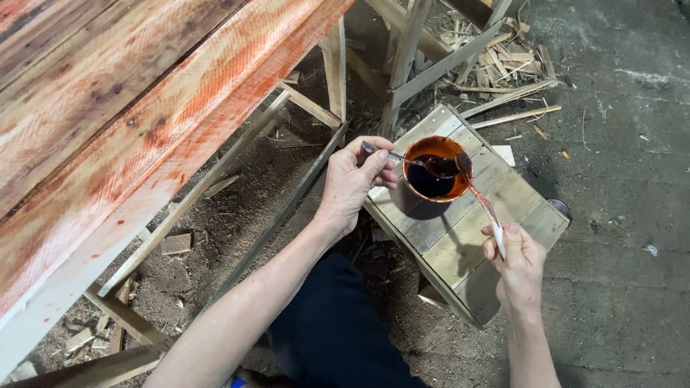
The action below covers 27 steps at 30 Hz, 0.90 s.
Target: Applying wood stain to the edges and legs of a wooden table using a small brush in a workshop environment.
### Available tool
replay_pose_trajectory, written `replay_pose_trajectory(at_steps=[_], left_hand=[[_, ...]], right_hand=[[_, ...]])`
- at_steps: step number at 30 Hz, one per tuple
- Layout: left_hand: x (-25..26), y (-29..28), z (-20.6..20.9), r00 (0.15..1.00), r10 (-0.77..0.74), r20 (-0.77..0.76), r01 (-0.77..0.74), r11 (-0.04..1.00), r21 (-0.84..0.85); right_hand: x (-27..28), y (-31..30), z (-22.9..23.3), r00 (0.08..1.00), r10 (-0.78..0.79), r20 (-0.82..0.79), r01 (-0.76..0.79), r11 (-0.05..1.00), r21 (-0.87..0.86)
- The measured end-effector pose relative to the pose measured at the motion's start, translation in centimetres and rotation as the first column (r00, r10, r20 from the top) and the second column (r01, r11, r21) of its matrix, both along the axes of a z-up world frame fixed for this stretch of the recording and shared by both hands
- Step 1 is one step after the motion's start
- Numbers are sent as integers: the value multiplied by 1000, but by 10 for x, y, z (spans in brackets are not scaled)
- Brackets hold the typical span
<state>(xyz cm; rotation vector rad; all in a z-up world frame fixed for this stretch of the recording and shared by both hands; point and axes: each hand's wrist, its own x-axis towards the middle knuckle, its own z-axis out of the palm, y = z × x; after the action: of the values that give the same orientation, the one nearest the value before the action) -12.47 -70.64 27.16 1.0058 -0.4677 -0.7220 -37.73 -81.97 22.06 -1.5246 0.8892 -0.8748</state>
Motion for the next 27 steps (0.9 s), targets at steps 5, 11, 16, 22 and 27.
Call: replay_pose_trajectory(at_steps=[5, 11, 16, 22, 27], left_hand=[[3, 0, -4, 999, 28, -45, -28, 1000, 1], [5, 2, -9, 995, 63, -78, -58, 996, 69], [5, -20, -58, 989, 104, -103, -96, 992, 82], [5, -20, -64, 979, 92, -181, -75, 992, 103], [-3, 26, -37, 983, 30, -181, 1, 986, 165]], right_hand=[[0, 1, 0, 1000, -10, 8, 10, 1000, -14], [-24, -20, -18, 998, 55, 30, -59, 990, 129], [-13, -15, -14, 1000, 5, -3, -5, 1000, 28], [-2, -58, -15, 977, 207, 48, -196, 966, -167], [69, -16, 55, 930, 358, -83, -363, 863, -351]])
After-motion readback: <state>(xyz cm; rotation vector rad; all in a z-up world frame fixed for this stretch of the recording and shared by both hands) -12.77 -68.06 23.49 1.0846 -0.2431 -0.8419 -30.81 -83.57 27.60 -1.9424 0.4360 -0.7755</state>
